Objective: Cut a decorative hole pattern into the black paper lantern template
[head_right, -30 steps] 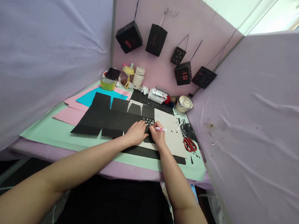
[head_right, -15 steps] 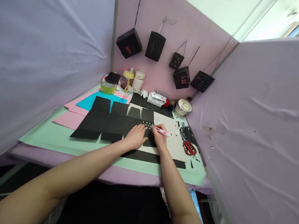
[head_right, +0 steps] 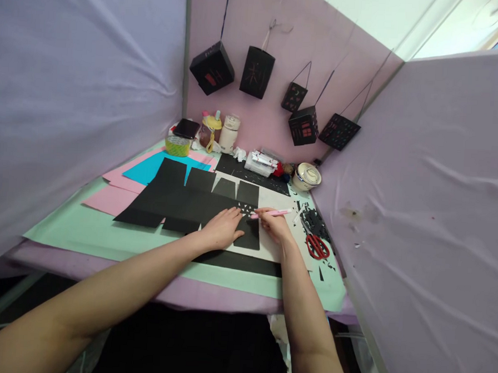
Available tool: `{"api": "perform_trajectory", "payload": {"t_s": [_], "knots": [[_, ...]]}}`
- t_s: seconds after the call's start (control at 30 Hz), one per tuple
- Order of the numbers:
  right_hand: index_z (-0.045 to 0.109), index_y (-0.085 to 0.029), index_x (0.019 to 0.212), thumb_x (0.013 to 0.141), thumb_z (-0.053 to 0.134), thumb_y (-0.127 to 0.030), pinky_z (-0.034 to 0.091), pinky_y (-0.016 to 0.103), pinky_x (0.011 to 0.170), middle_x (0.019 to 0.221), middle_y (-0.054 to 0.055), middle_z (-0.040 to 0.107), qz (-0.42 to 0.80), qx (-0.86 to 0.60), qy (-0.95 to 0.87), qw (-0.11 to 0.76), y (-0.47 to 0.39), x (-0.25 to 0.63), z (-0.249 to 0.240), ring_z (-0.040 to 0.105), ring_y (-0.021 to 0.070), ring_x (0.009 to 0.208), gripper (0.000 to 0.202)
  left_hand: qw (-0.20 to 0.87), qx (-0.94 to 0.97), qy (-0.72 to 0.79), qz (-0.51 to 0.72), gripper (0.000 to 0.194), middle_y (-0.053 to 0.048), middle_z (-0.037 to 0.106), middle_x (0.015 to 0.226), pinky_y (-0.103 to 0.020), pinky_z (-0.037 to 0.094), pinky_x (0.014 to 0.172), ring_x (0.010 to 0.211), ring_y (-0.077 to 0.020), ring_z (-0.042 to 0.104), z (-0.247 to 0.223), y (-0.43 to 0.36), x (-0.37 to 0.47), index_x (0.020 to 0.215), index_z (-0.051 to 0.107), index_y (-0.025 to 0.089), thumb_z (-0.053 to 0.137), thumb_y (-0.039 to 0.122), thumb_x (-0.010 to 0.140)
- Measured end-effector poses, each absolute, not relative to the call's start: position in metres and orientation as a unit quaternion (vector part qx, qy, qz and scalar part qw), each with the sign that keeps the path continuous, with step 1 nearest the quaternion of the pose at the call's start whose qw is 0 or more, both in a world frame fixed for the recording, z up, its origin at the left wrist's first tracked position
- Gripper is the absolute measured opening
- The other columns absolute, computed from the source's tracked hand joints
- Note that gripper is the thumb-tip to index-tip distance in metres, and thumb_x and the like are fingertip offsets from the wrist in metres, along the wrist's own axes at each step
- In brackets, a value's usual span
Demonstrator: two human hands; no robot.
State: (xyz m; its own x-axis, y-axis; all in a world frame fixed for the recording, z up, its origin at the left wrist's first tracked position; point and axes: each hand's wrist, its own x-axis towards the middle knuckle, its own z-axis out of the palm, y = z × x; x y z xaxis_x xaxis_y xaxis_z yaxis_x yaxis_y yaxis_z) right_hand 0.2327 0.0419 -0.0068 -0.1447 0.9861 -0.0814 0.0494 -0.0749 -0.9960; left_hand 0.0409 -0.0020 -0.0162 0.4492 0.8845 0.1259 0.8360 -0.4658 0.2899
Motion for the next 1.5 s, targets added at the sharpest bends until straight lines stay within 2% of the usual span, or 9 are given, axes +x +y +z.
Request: {"api": "perform_trajectory", "payload": {"t_s": [0.13,0.3,0.43,0.63,0.97,1.5], "knots": [[0.06,-0.019,0.073,0.062,0.068,-0.026,0.013,0.024,0.044,0.049,-0.007,0.043,0.552,-0.469,-0.555,0.409,0.048,0.233,-0.009,0.027,0.0061,0.043,0.015,0.104,0.859,0.485,0.127,0.051,-0.018,0.043,0.148,-0.04,0.026,0.113,0.14,-0.0288,0.034,-0.015,0.001,0.037,0.134,0.051,0.01,0.053,0.038,0.091],[0.057,-0.019,0.066,0.067,0.066,-0.032,0.017,0.023,0.044,0.049,-0.004,0.047,0.512,-0.476,-0.581,0.417,0.051,0.234,-0.019,0.031,0.0071,0.043,0.016,0.114,0.861,0.481,0.12,0.051,-0.018,0.042,0.148,-0.04,0.026,0.114,0.14,-0.029,0.034,-0.012,0.003,0.035,0.133,0.051,0.009,0.054,0.037,0.091],[0.059,-0.018,0.067,0.069,0.064,-0.03,0.019,0.023,0.044,0.05,-0.003,0.05,0.503,-0.481,-0.603,0.39,0.049,0.235,-0.018,0.034,0.007,0.044,0.013,0.111,0.866,0.474,0.116,0.051,-0.019,0.043,0.147,-0.042,0.028,0.113,0.139,-0.0302,0.034,-0.01,0.003,0.035,0.132,0.051,0.007,0.053,0.037,0.091],[0.059,-0.018,0.067,0.071,0.064,-0.03,0.02,0.023,0.044,0.049,-0.004,0.049,0.495,-0.485,-0.61,0.384,0.047,0.233,-0.014,0.033,0.0067,0.044,0.014,0.108,0.865,0.477,0.114,0.05,-0.017,0.042,0.149,-0.041,0.028,0.112,0.14,-0.0294,0.034,-0.012,0.004,0.036,0.133,0.051,0.012,0.054,0.038,0.091],[0.058,-0.018,0.067,0.07,0.064,-0.031,0.023,0.023,0.045,0.051,-0.003,0.051,0.477,-0.498,-0.621,0.373,0.046,0.231,-0.012,0.036,0.0076,0.045,0.014,0.123,0.864,0.475,0.112,0.051,-0.019,0.039,0.15,-0.042,0.026,0.113,0.14,-0.03,0.033,-0.01,0.003,0.035,0.134,0.05,0.009,0.053,0.038,0.092],[0.056,-0.019,0.067,0.072,0.062,-0.034,0.026,0.024,0.046,0.052,-0.003,0.053,0.411,-0.524,-0.634,0.394,0.046,0.228,-0.013,0.039,0.009,0.045,0.017,0.106,0.868,0.471,0.118,0.051,-0.019,0.044,0.146,-0.04,0.028,0.112,0.138,-0.0293,0.036,-0.013,0.006,0.035,0.131,0.052,0.008,0.054,0.039,0.091]]}}
